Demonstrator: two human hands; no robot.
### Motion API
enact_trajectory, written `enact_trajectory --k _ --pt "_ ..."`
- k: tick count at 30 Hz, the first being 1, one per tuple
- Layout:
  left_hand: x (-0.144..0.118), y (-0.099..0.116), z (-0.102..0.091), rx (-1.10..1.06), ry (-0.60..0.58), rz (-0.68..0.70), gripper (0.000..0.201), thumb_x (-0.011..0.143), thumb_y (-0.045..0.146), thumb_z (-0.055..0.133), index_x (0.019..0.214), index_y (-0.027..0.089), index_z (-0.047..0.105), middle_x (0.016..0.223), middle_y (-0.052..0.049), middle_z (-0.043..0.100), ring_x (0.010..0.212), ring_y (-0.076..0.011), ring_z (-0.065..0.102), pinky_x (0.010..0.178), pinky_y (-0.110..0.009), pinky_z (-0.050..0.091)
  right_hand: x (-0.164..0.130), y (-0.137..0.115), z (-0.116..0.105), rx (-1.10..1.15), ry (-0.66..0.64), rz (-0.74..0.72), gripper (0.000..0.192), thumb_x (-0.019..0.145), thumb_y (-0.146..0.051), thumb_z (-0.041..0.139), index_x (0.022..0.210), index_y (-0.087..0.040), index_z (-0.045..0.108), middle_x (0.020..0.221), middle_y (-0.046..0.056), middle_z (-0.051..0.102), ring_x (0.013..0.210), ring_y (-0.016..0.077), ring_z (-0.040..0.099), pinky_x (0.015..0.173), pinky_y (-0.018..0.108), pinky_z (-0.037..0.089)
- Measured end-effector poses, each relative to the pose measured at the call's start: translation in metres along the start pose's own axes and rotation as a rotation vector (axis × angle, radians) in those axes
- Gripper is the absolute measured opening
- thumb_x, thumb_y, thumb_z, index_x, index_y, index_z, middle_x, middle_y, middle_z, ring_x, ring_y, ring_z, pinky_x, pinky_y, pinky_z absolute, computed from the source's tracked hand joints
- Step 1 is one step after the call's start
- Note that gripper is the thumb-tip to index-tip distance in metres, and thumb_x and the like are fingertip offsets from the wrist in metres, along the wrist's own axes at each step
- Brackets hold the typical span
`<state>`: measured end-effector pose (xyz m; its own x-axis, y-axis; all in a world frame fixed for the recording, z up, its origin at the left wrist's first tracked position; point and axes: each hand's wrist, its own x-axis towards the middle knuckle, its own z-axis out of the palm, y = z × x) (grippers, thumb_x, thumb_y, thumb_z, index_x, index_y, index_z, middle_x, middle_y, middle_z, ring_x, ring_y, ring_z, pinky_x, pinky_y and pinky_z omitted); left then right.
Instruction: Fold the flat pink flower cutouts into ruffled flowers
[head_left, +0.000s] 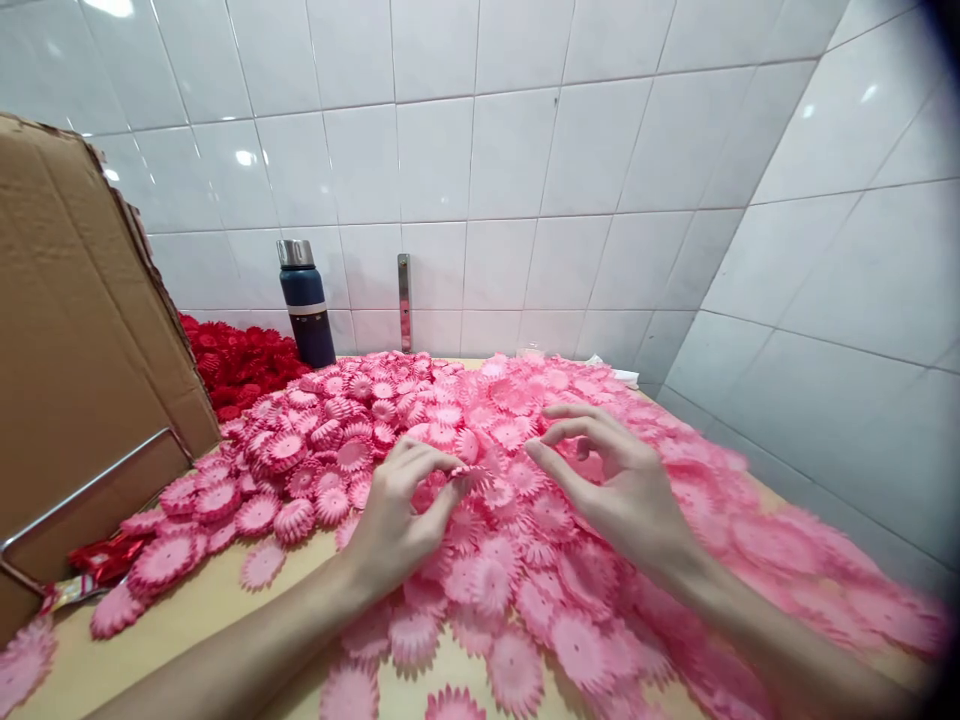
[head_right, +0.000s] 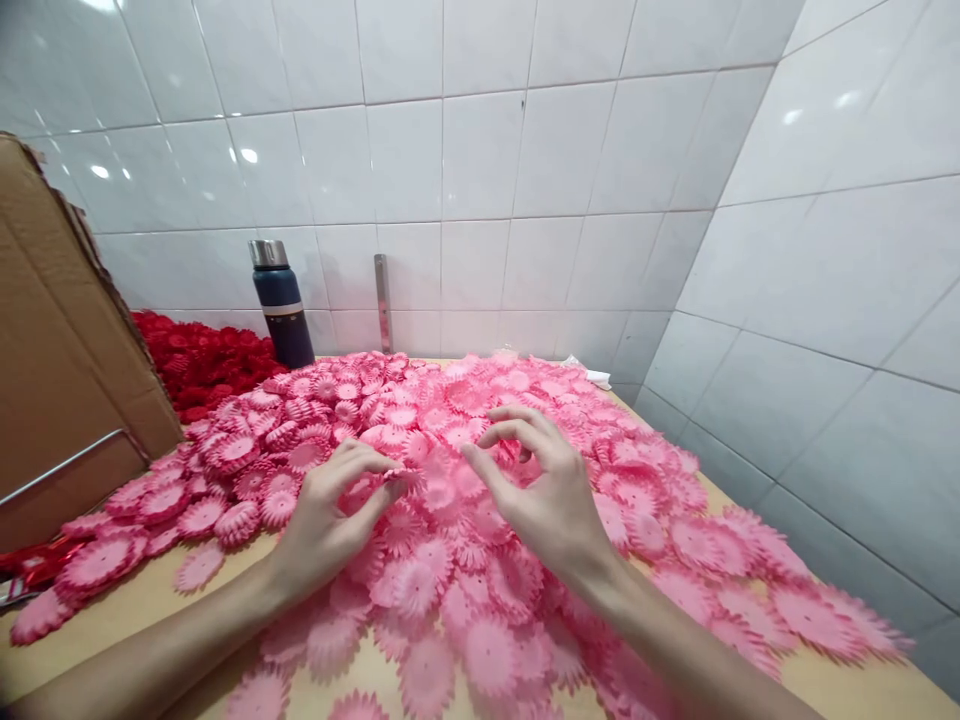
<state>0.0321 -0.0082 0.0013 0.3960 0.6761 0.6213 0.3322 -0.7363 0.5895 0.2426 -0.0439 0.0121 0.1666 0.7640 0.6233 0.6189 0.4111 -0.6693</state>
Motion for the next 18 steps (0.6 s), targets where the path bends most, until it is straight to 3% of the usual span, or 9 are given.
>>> enact_trajectory --k 6,8,12,15,18 --pt "0.0 0.007 -0.002 0.087 -0.083 0.002 0.024 0.091 0.029 0.053 0.071 0.018 0.059 0.07 -0.003 0.06 0.077 -0.0196 0.048 0.074 -0.034 0.039 -0.013 -0.016 0.005 0.168 -0.13 -0.191 0.005 0.082 -0.022 0.067 0.082 -0.023 0.062 0.084 0.003 0.067 0.085 0.0211 0.064 0.078 0.04 0.052" --pt "-0.001 0.01 -0.002 0.058 -0.111 0.023 0.025 0.093 0.028 0.051 0.071 0.018 0.059 0.069 -0.003 0.06 0.077 -0.0193 0.047 0.074 -0.034 0.038 -0.016 -0.02 0.007 0.218 -0.197 -0.144 0.009 0.08 -0.023 0.07 0.087 -0.023 0.063 0.09 0.004 0.068 0.088 0.0212 0.064 0.079 0.04 0.053" --pt "-0.004 0.013 -0.002 0.001 -0.165 0.084 0.024 0.095 0.022 0.046 0.076 0.017 0.059 0.075 -0.004 0.062 0.079 -0.0188 0.046 0.076 -0.033 0.038 -0.02 -0.023 0.01 0.395 -0.327 0.098 0.018 0.077 -0.028 0.073 0.092 -0.023 0.064 0.093 0.004 0.068 0.086 0.0194 0.065 0.076 0.036 0.057" --pt "-0.004 0.013 -0.002 -0.003 -0.178 0.087 0.019 0.094 0.02 0.047 0.083 0.017 0.061 0.082 -0.004 0.065 0.081 -0.0185 0.048 0.078 -0.033 0.039 -0.019 -0.022 0.011 0.443 -0.327 0.165 0.014 0.078 -0.03 0.071 0.087 -0.022 0.064 0.085 0.003 0.067 0.08 0.0176 0.065 0.074 0.033 0.058" --pt "-0.004 0.01 -0.001 0.0 -0.131 0.075 0.011 0.092 0.021 0.054 0.088 0.017 0.062 0.084 -0.004 0.066 0.082 -0.0181 0.049 0.077 -0.033 0.039 -0.02 -0.02 0.011 0.396 -0.294 0.157 0.014 0.082 -0.032 0.067 0.092 -0.022 0.065 0.09 0.005 0.068 0.085 0.0191 0.066 0.077 0.036 0.058"
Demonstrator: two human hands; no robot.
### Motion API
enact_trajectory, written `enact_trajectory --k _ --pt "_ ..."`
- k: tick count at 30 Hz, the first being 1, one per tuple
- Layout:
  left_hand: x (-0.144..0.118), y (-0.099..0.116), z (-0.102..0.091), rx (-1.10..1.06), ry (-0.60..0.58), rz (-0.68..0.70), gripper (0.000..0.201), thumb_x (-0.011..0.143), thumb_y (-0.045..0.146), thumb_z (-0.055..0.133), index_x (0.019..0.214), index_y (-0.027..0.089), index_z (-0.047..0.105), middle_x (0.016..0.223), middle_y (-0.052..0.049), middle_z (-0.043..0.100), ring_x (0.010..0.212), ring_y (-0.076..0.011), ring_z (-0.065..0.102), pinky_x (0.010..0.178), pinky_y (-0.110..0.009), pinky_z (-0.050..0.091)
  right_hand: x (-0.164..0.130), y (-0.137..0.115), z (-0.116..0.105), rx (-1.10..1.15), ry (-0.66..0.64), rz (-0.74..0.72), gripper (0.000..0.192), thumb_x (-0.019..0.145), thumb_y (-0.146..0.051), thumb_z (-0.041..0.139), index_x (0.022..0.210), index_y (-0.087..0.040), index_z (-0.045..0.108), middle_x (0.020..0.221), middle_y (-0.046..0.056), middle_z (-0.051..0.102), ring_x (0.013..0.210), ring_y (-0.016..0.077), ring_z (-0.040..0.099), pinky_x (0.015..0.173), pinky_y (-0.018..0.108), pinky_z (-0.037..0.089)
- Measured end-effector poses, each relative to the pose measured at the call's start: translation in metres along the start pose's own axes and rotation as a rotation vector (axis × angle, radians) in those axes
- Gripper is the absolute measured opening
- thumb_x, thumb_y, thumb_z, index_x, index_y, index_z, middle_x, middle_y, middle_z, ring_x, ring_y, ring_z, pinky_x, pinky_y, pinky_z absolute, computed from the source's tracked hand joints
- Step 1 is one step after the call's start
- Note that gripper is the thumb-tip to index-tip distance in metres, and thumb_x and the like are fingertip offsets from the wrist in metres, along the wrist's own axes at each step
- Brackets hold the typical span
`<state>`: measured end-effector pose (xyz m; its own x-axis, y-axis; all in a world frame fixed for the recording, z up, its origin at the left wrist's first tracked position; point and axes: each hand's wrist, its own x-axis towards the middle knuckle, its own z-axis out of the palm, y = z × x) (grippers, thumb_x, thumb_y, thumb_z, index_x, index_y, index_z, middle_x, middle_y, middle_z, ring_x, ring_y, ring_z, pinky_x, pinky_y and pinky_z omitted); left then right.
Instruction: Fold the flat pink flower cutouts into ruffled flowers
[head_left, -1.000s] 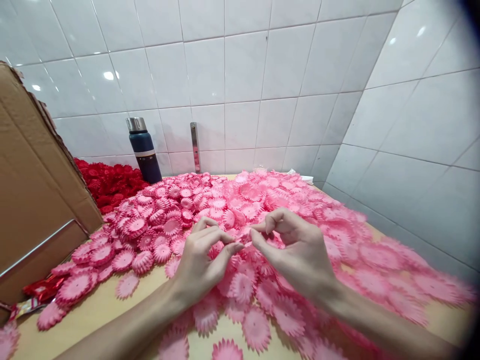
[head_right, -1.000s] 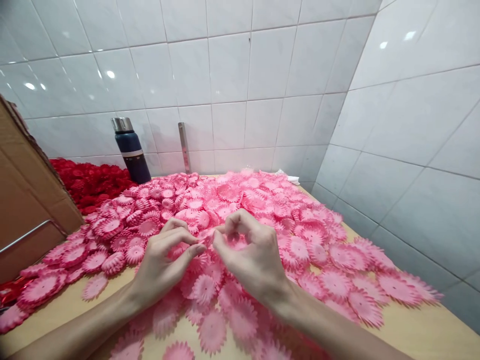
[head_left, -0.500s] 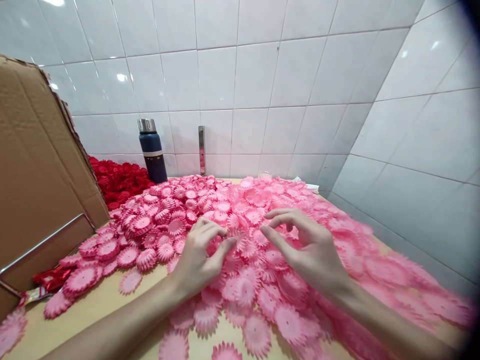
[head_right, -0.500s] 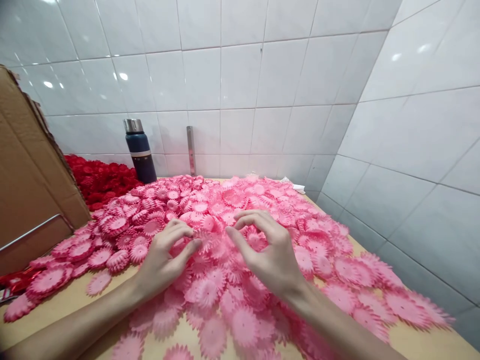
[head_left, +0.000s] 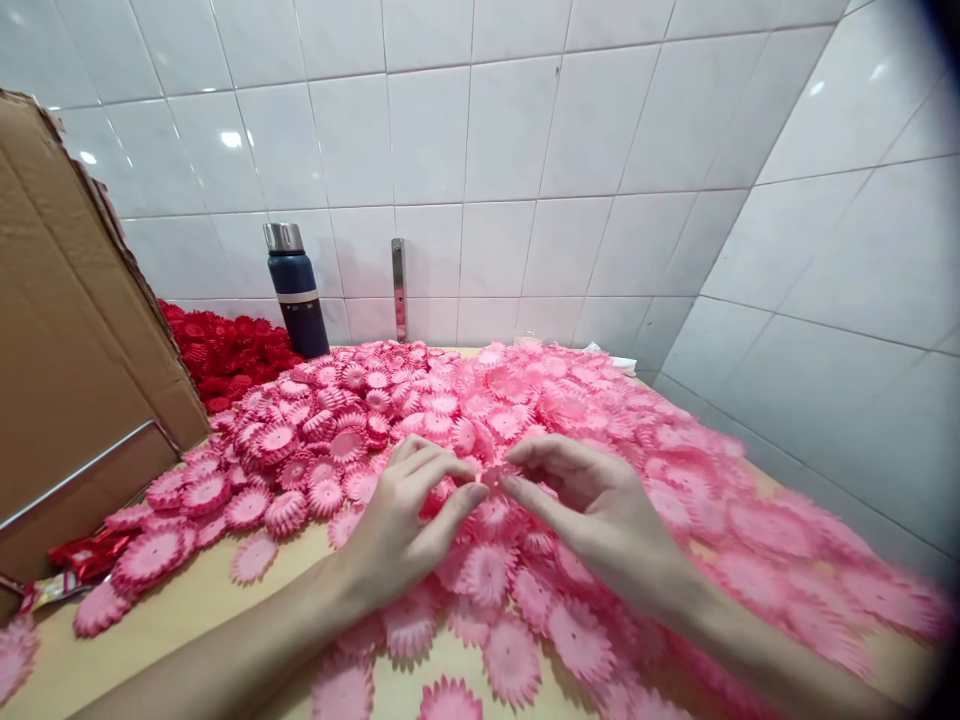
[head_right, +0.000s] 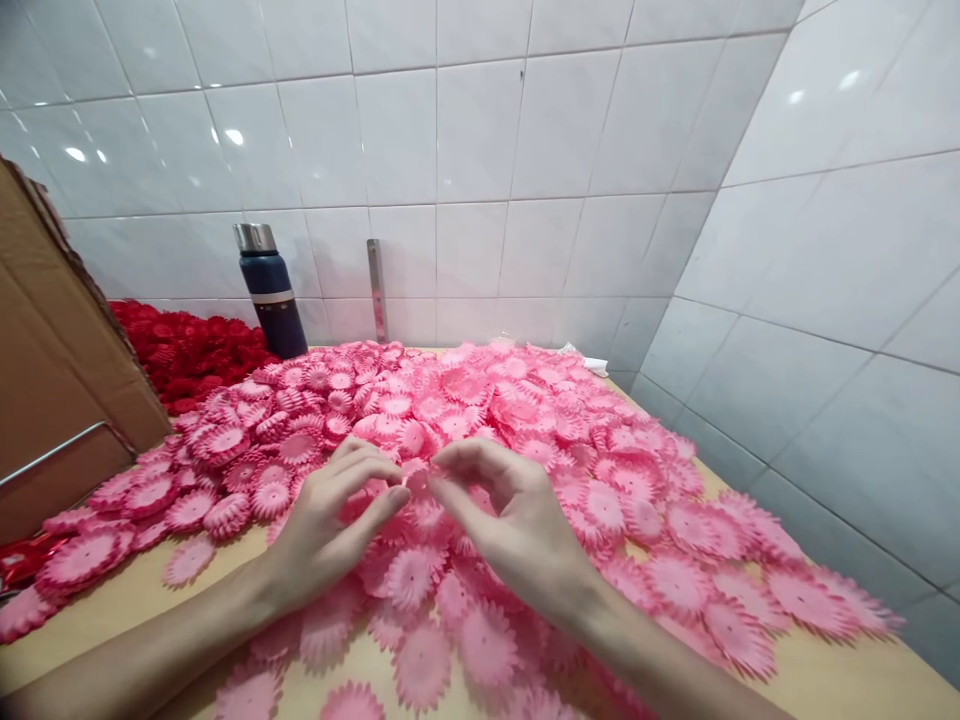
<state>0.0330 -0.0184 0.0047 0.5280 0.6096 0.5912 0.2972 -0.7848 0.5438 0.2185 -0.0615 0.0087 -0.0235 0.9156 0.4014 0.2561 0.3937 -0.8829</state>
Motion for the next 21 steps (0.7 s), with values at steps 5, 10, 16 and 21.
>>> enact_trajectory --k 5,10,16,21 --pt "-0.0006 -0.0014 0.002 0.011 -0.005 0.043 0.012 0.092 0.018 0.052 0.087 0.016 0.063 0.083 -0.003 0.066 0.081 -0.0172 0.05 0.078 -0.032 0.039 -0.0031 0.0011 0.0013 0.0 -0.021 0.015 0.025 0.079 -0.031 0.071 0.102 -0.023 0.065 0.099 0.005 0.07 0.093 0.0205 0.067 0.083 0.037 0.058" --pt "-0.0003 0.0008 0.0016 0.018 -0.016 0.03 0.014 0.093 0.02 0.051 0.089 0.017 0.064 0.085 -0.004 0.067 0.081 -0.0176 0.051 0.077 -0.033 0.039 -0.0063 0.0009 -0.0006 -0.053 0.014 0.038 0.023 0.08 -0.034 0.07 0.099 -0.022 0.065 0.075 0.003 0.068 0.086 0.0231 0.068 0.066 0.034 0.059" --pt "-0.0004 0.0019 0.0003 0.014 -0.017 0.026 0.013 0.093 0.02 0.051 0.089 0.017 0.064 0.084 -0.002 0.067 0.08 -0.0169 0.052 0.078 -0.033 0.04 -0.0067 0.0029 0.0005 -0.042 -0.002 0.031 0.023 0.087 -0.037 0.062 0.103 -0.023 0.054 0.067 0.0 0.06 0.067 0.0178 0.062 0.047 0.026 0.045" --pt "-0.0018 0.0036 0.0015 -0.011 0.005 0.036 0.01 0.089 0.022 0.06 0.096 0.017 0.064 0.09 -0.005 0.068 0.086 -0.0183 0.055 0.077 -0.032 0.043 -0.0078 0.0038 0.0036 0.002 -0.062 0.013 0.018 0.09 -0.036 0.058 0.097 -0.023 0.047 0.065 -0.004 0.055 0.05 0.0107 0.047 0.043 0.025 0.035"
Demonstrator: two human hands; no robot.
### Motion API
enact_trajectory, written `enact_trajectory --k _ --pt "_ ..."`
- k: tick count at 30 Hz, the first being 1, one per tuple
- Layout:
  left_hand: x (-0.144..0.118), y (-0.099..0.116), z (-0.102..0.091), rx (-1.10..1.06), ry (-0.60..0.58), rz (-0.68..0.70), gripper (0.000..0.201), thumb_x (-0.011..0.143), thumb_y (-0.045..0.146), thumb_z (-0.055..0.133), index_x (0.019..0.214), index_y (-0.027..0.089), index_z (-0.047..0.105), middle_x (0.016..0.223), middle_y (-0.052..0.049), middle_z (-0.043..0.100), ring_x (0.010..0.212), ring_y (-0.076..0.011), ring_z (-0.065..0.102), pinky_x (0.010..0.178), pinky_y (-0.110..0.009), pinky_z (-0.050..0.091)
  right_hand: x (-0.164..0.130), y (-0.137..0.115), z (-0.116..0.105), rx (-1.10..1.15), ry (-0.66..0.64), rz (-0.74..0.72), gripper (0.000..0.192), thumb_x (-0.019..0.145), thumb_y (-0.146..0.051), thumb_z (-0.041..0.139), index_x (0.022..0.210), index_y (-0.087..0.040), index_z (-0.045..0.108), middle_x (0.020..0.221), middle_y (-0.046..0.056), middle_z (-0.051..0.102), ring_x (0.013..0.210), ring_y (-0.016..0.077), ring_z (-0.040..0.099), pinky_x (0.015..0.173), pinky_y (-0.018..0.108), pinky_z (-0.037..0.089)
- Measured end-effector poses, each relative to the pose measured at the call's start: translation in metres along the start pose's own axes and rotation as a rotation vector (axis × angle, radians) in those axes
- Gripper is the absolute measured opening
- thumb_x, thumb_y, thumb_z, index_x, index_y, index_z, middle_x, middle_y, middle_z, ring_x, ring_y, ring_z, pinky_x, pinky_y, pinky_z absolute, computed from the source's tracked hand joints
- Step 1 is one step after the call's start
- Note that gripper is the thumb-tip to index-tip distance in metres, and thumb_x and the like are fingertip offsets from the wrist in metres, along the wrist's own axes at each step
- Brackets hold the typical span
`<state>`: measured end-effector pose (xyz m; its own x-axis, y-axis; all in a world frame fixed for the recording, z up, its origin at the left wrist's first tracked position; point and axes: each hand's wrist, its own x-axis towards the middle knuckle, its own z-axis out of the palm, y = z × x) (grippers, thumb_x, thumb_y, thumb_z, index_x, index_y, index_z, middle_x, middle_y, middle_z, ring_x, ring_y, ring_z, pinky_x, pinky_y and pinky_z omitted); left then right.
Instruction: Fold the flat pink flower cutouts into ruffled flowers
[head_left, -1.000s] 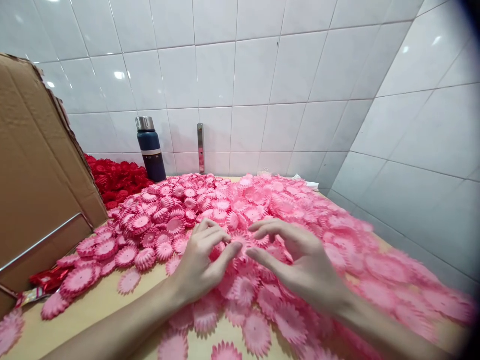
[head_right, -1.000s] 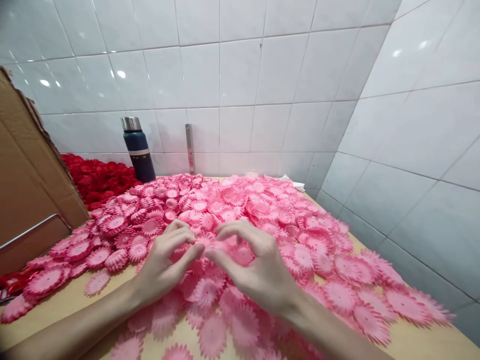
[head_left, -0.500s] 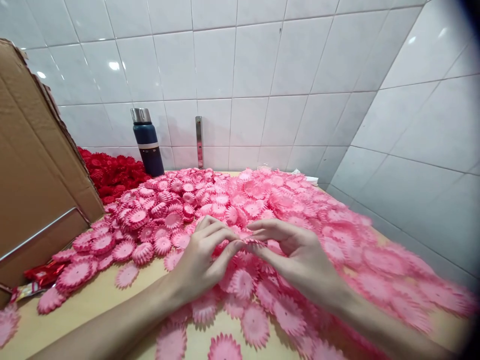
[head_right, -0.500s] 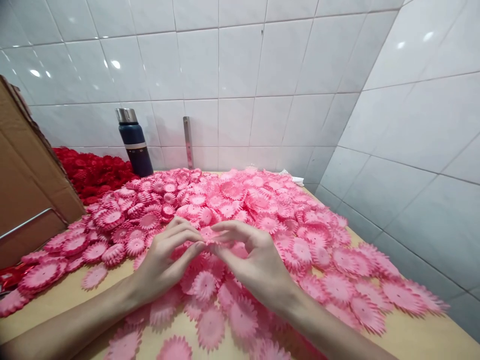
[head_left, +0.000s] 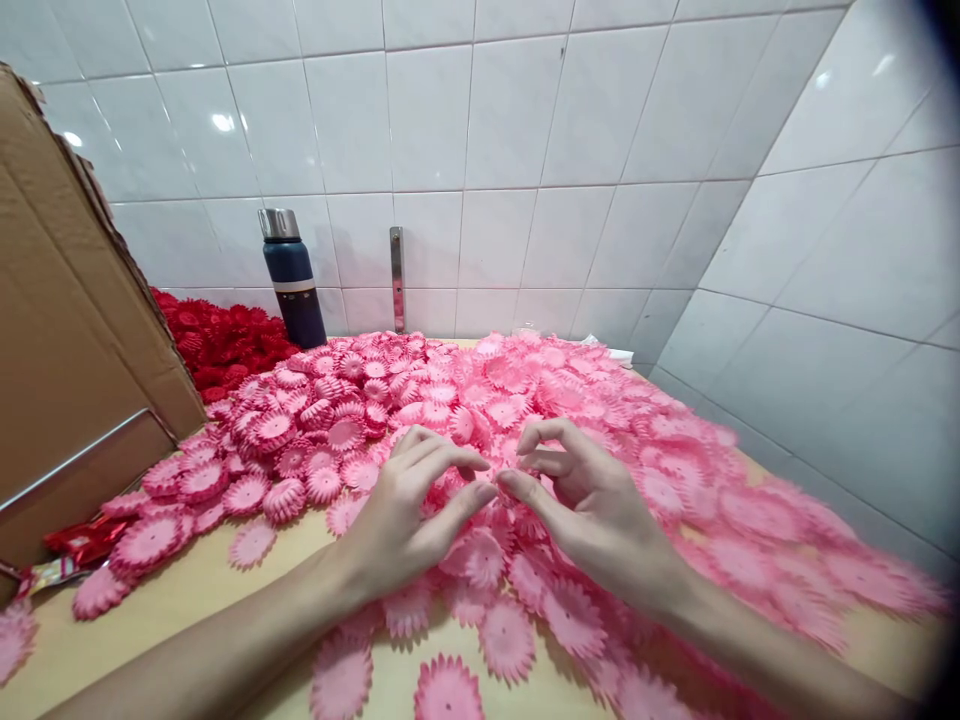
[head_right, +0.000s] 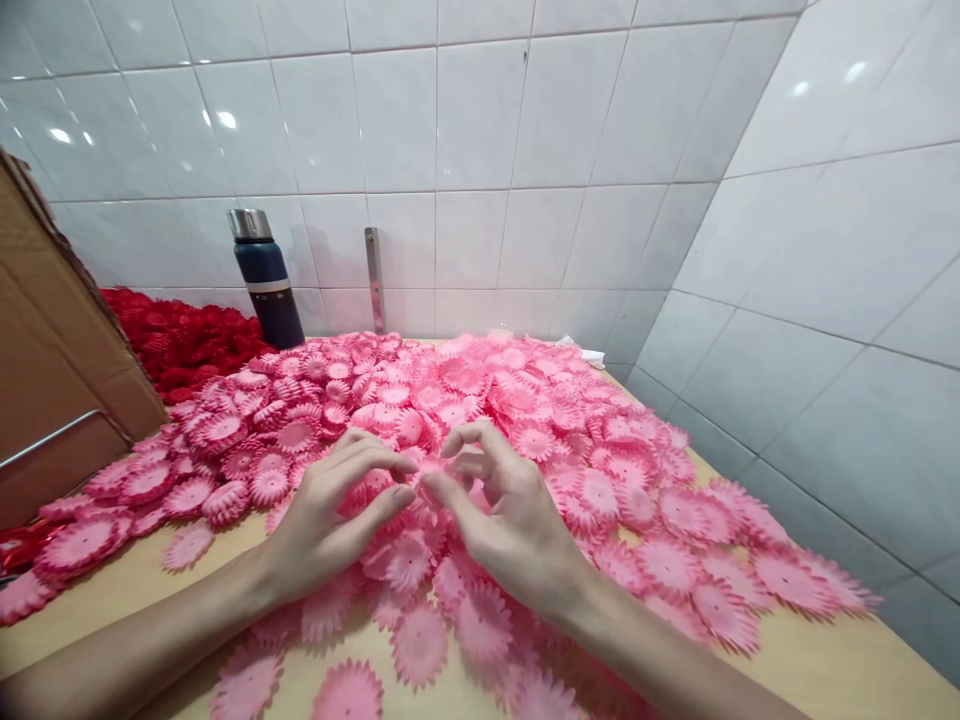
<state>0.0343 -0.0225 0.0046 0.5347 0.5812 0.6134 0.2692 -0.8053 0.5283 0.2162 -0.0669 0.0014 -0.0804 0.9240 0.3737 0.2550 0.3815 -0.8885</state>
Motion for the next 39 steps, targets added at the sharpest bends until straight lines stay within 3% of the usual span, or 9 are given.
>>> enact_trajectory --k 7,14,18,23,29,35,39 --pt "0.0 -0.001 0.0 0.056 0.016 0.103 0.007 0.09 0.014 0.055 0.088 0.018 0.06 0.083 -0.002 0.066 0.081 -0.0173 0.051 0.075 -0.032 0.04 0.001 0.003 0.003 0.047 -0.053 0.003 0.016 0.091 -0.036 0.057 0.092 -0.023 0.048 0.061 -0.006 0.048 0.049 0.0085 0.031 0.044 0.024 0.027" --pt "-0.001 0.001 0.0 0.183 -0.014 0.028 0.009 0.091 0.014 0.051 0.084 0.018 0.055 0.085 -0.002 0.065 0.083 -0.0184 0.05 0.077 -0.034 0.036 0.004 0.004 -0.005 0.062 -0.127 0.023 0.025 0.084 -0.031 0.067 0.1 -0.024 0.049 0.076 -0.003 0.056 0.061 0.0107 0.047 0.055 0.026 0.039" --pt "-0.001 0.001 0.001 0.183 -0.036 0.017 0.01 0.092 0.015 0.05 0.084 0.018 0.055 0.085 -0.002 0.065 0.083 -0.0187 0.049 0.077 -0.035 0.036 0.002 0.0 -0.008 0.023 -0.196 0.017 0.018 0.091 -0.031 0.057 0.104 -0.025 0.046 0.079 -0.003 0.054 0.062 0.0109 0.046 0.056 0.026 0.04" --pt "0.0 0.002 0.0 0.09 -0.08 0.031 0.008 0.093 0.018 0.051 0.089 0.018 0.058 0.086 -0.003 0.064 0.083 -0.0178 0.05 0.077 -0.034 0.038 0.0 -0.004 -0.008 -0.115 -0.145 -0.035 0.008 0.094 -0.027 0.051 0.095 -0.025 0.044 0.072 -0.005 0.047 0.056 0.0097 0.042 0.05 0.025 0.035" --pt "-0.002 -0.002 0.002 0.037 -0.056 0.097 0.005 0.091 0.02 0.056 0.089 0.018 0.061 0.087 -0.004 0.066 0.083 -0.0181 0.052 0.076 -0.033 0.04 -0.001 -0.003 -0.003 -0.132 -0.136 -0.112 0.005 0.095 -0.024 0.047 0.092 -0.024 0.042 0.075 -0.002 0.048 0.067 0.013 0.051 0.053 0.027 0.039" --pt "-0.002 0.0 0.002 0.157 -0.047 0.1 0.007 0.09 0.016 0.054 0.086 0.018 0.06 0.085 -0.004 0.067 0.083 -0.0193 0.05 0.076 -0.035 0.038 0.0 0.0 -0.002 -0.162 -0.151 -0.099 0.01 0.094 -0.03 0.05 0.101 -0.023 0.046 0.082 0.001 0.055 0.07 0.0149 0.055 0.054 0.029 0.04" --pt "-0.001 0.006 0.0 0.241 -0.047 0.062 0.008 0.09 0.016 0.052 0.085 0.019 0.057 0.088 -0.003 0.067 0.085 -0.0197 0.049 0.078 -0.037 0.036 0.002 0.0 -0.004 -0.165 -0.156 -0.118 0.016 0.091 -0.03 0.056 0.101 -0.023 0.047 0.073 -0.002 0.053 0.063 0.0134 0.051 0.054 0.029 0.041"
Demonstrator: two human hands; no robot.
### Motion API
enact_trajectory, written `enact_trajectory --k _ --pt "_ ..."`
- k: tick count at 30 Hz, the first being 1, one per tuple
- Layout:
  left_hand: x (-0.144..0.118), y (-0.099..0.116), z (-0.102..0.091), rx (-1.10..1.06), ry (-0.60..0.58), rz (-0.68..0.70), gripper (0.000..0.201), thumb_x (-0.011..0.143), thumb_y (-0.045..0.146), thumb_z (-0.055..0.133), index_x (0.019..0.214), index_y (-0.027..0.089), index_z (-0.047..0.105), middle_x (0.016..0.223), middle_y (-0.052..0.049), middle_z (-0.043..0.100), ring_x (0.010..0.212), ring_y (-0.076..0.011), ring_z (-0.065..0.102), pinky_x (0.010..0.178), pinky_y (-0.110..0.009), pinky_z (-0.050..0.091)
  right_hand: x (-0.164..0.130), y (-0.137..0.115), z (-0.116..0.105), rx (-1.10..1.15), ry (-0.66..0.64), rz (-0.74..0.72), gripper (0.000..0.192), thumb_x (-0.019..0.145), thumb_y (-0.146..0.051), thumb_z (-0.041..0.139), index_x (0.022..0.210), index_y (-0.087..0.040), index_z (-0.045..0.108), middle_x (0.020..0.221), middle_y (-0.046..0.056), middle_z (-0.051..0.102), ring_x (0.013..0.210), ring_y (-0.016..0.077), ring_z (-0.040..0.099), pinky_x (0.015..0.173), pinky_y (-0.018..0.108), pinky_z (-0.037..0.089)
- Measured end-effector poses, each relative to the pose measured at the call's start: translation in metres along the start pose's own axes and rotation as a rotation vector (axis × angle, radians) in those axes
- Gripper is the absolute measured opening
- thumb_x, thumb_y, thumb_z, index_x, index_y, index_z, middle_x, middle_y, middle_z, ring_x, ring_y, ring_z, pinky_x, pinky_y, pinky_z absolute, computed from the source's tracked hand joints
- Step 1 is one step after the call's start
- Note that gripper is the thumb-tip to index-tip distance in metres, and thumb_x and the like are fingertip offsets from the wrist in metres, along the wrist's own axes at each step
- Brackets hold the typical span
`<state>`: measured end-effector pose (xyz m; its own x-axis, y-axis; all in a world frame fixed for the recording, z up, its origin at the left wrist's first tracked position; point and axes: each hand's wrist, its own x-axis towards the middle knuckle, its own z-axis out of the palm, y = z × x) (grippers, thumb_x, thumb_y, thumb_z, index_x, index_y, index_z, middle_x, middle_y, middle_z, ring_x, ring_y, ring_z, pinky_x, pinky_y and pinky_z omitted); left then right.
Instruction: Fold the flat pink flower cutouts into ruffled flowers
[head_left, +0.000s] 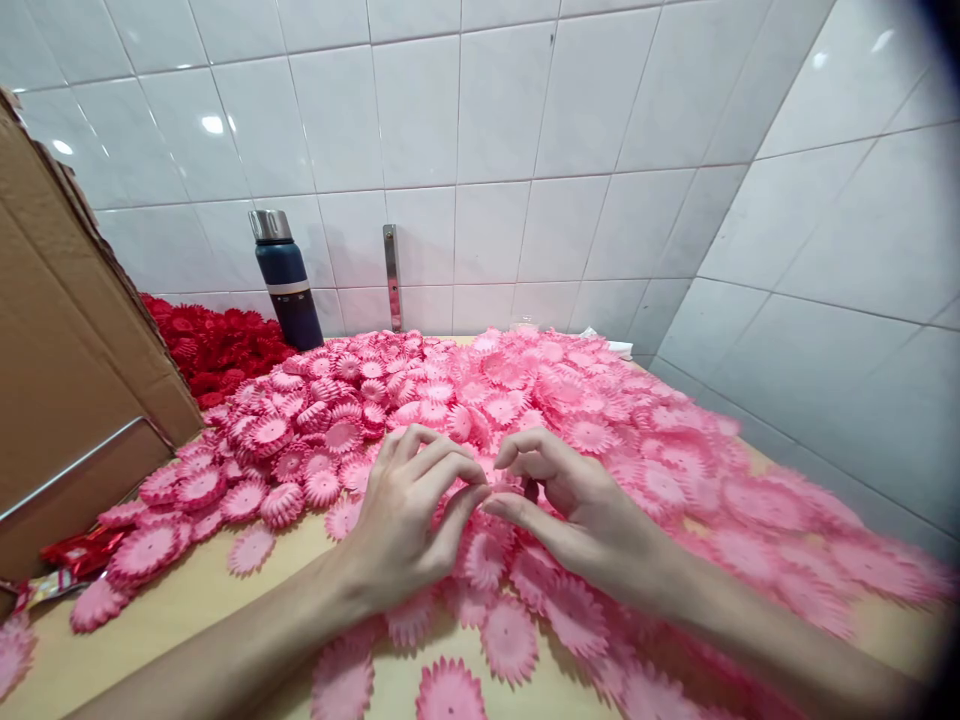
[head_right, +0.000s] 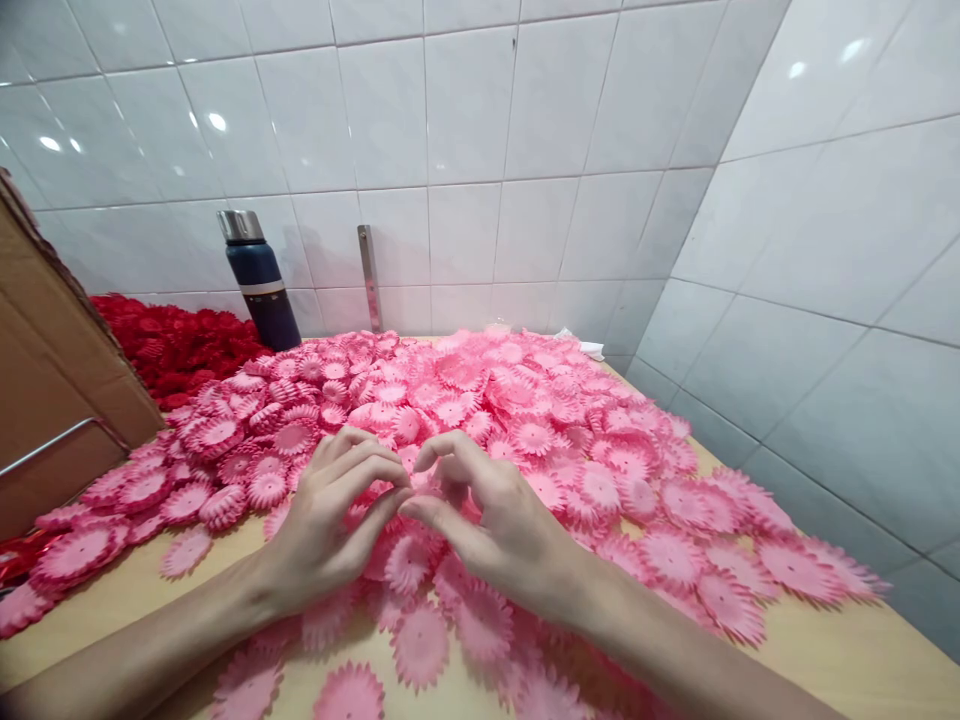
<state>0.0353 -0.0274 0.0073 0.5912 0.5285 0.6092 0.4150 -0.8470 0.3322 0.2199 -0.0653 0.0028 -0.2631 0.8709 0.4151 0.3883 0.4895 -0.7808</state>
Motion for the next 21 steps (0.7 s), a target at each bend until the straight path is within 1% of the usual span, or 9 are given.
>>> enact_trajectory --k 4,9,14,17,21 --pt "0.001 0.002 -0.001 0.015 -0.009 -0.031 0.008 0.09 0.013 0.051 0.085 0.019 0.055 0.089 -0.002 0.066 0.087 -0.0199 0.047 0.079 -0.037 0.035 0.002 -0.001 -0.003 -0.025 0.004 -0.005 0.018 0.09 -0.032 0.058 0.101 -0.022 0.048 0.07 -0.002 0.052 0.06 0.0133 0.049 0.053 0.029 0.042" --pt "0.002 0.005 -0.002 0.026 0.021 -0.085 0.01 0.091 0.015 0.05 0.083 0.019 0.054 0.086 -0.002 0.065 0.089 -0.0209 0.046 0.077 -0.037 0.033 0.005 -0.003 -0.007 -0.036 0.01 -0.023 0.02 0.089 -0.031 0.059 0.102 -0.022 0.048 0.07 -0.003 0.051 0.06 0.0127 0.048 0.054 0.028 0.042" --pt "0.003 0.007 -0.002 0.004 0.032 -0.147 0.01 0.092 0.017 0.05 0.084 0.02 0.055 0.086 -0.001 0.065 0.09 -0.0212 0.046 0.078 -0.038 0.032 0.01 -0.004 -0.01 -0.026 0.0 -0.038 0.017 0.088 -0.031 0.061 0.098 -0.021 0.05 0.075 -0.001 0.055 0.066 0.0139 0.052 0.058 0.03 0.045" --pt "0.005 0.006 -0.003 -0.001 0.048 -0.157 0.01 0.092 0.018 0.049 0.084 0.02 0.056 0.086 -0.002 0.065 0.09 -0.0215 0.046 0.078 -0.038 0.032 0.012 -0.006 -0.012 0.007 -0.001 -0.051 0.014 0.088 -0.028 0.062 0.094 -0.021 0.051 0.078 0.001 0.057 0.069 0.0143 0.055 0.062 0.031 0.048" --pt "0.006 0.006 -0.004 0.0 0.048 -0.156 0.01 0.092 0.018 0.05 0.084 0.02 0.056 0.087 -0.002 0.065 0.091 -0.022 0.047 0.079 -0.039 0.032 0.011 -0.006 -0.015 0.026 -0.003 -0.057 0.015 0.087 -0.027 0.063 0.09 -0.021 0.05 0.074 0.0 0.058 0.066 0.014 0.056 0.059 0.03 0.048"
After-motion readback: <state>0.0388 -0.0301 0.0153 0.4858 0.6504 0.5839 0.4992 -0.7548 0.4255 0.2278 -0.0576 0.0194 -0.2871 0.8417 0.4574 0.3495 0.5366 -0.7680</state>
